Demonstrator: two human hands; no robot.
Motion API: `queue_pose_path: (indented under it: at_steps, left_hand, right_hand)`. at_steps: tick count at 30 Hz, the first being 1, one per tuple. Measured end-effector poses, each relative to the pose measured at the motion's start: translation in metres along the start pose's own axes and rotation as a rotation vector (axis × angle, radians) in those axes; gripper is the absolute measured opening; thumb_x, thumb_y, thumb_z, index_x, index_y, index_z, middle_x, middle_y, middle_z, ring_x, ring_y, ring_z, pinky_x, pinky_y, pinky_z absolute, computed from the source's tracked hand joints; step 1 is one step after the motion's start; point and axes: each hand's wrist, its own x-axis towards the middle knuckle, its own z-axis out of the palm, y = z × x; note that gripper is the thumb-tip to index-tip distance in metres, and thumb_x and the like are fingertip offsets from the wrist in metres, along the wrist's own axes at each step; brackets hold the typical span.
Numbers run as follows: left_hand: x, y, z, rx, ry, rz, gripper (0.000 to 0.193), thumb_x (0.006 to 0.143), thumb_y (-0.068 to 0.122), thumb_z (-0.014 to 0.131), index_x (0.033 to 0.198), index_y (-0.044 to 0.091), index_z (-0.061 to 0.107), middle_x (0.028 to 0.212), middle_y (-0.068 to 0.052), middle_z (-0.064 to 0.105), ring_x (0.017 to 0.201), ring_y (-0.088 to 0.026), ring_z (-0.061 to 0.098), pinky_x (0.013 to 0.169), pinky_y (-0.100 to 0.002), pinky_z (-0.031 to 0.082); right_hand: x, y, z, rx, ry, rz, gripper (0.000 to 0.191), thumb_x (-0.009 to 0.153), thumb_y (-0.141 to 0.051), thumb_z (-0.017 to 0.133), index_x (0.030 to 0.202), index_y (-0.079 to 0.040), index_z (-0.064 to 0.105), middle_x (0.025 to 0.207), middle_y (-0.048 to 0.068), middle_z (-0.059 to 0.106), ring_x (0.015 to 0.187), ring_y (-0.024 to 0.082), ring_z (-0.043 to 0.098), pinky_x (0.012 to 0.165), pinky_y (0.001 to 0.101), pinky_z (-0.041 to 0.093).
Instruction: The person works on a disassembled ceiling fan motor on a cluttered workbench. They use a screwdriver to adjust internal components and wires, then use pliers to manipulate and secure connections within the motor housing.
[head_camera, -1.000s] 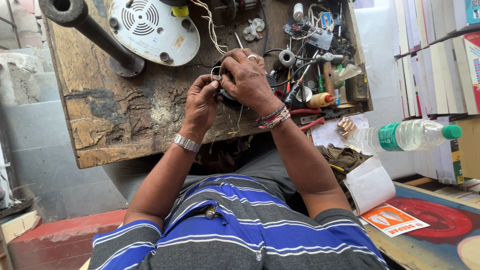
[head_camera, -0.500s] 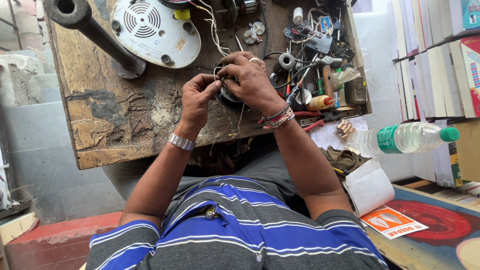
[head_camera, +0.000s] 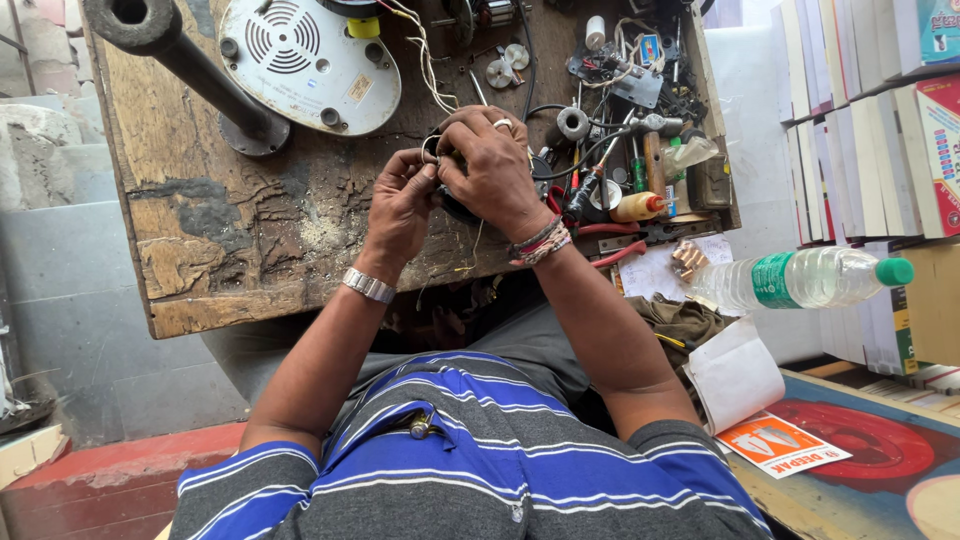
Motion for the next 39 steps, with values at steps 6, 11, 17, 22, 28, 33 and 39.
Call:
queue_pose_path:
  at_steps: [6, 11, 17, 22, 28, 33, 39]
  left_hand:
    - [-0.005, -0.004, 0.0, 0.059, -0.012, 0.007, 0.013, 0.105, 0.012, 0.067, 0.116, 0.006, 0.064, 0.103, -0.003, 0.067, 0.086, -0.008, 0.062, 0.076, -0.023, 0.055]
    - [-0.01, 0.014, 0.015, 0.965, 0.14, 0.4, 0.025, 0.098, 0.02, 0.072, 0.116, 0.009, 0.06, 0.101, -0.002, 0.064, 0.088, -0.01, 0.064, 0.075, -0.024, 0.059]
    - [-0.012, 0.043, 0.032, 1.486, 0.087, 0.711, 0.023, 0.095, 0.02, 0.079, 0.111, 0.004, 0.074, 0.1, -0.008, 0.064, 0.094, -0.019, 0.061, 0.079, -0.036, 0.054]
    - [-0.011, 0.047, 0.033, 1.291, 0.007, 0.638, 0.014, 0.102, 0.016, 0.074, 0.111, 0.006, 0.074, 0.104, -0.008, 0.065, 0.09, -0.014, 0.063, 0.072, -0.028, 0.057]
    - [-0.008, 0.037, 0.02, 0.844, 0.175, 0.293, 0.014, 0.102, 0.019, 0.067, 0.099, 0.005, 0.068, 0.082, -0.001, 0.066, 0.063, -0.007, 0.056, 0.051, -0.021, 0.047]
    - [-0.012, 0.035, 0.004, 0.682, 0.176, 0.266, 0.012, 0.104, 0.016, 0.065, 0.099, 0.005, 0.068, 0.085, -0.002, 0.069, 0.068, -0.007, 0.061, 0.057, -0.02, 0.051]
    - [-0.03, 0.026, -0.007, 1.093, 0.013, 0.584, 0.013, 0.104, 0.013, 0.066, 0.094, 0.004, 0.068, 0.093, -0.007, 0.067, 0.075, -0.011, 0.063, 0.06, -0.023, 0.054]
  right_hand:
    - [-0.003, -0.004, -0.008, -0.044, 0.057, -0.105, 0.015, 0.083, -0.02, 0.078, 0.097, -0.017, 0.078, 0.115, 0.001, 0.068, 0.12, 0.023, 0.057, 0.102, 0.0449, 0.034]
    - [0.002, 0.001, -0.013, 0.051, -0.059, -0.046, 0.01, 0.087, -0.02, 0.079, 0.096, -0.016, 0.077, 0.122, -0.001, 0.068, 0.125, 0.019, 0.057, 0.106, 0.0413, 0.036]
    - [0.001, 0.002, -0.017, 0.036, -0.074, -0.057, 0.01, 0.086, -0.019, 0.081, 0.095, -0.015, 0.079, 0.119, -0.001, 0.069, 0.125, 0.022, 0.055, 0.106, 0.0447, 0.035]
    - [0.0, 0.0, -0.014, 0.05, -0.069, -0.052, 0.01, 0.085, -0.019, 0.079, 0.094, -0.014, 0.078, 0.12, 0.0, 0.069, 0.125, 0.021, 0.056, 0.105, 0.0441, 0.036]
    - [-0.003, 0.0, -0.005, 0.132, -0.044, -0.017, 0.011, 0.091, -0.021, 0.077, 0.098, -0.013, 0.075, 0.121, 0.001, 0.067, 0.129, 0.022, 0.056, 0.107, 0.041, 0.039]
    - [-0.003, 0.001, -0.004, 0.069, -0.009, -0.078, 0.009, 0.089, -0.018, 0.076, 0.095, -0.011, 0.075, 0.116, 0.004, 0.07, 0.125, 0.027, 0.059, 0.103, 0.0438, 0.037]
    - [-0.003, -0.004, 0.004, 0.05, 0.078, -0.027, 0.01, 0.092, -0.017, 0.073, 0.098, -0.01, 0.069, 0.112, 0.007, 0.068, 0.119, 0.026, 0.061, 0.104, 0.0414, 0.041]
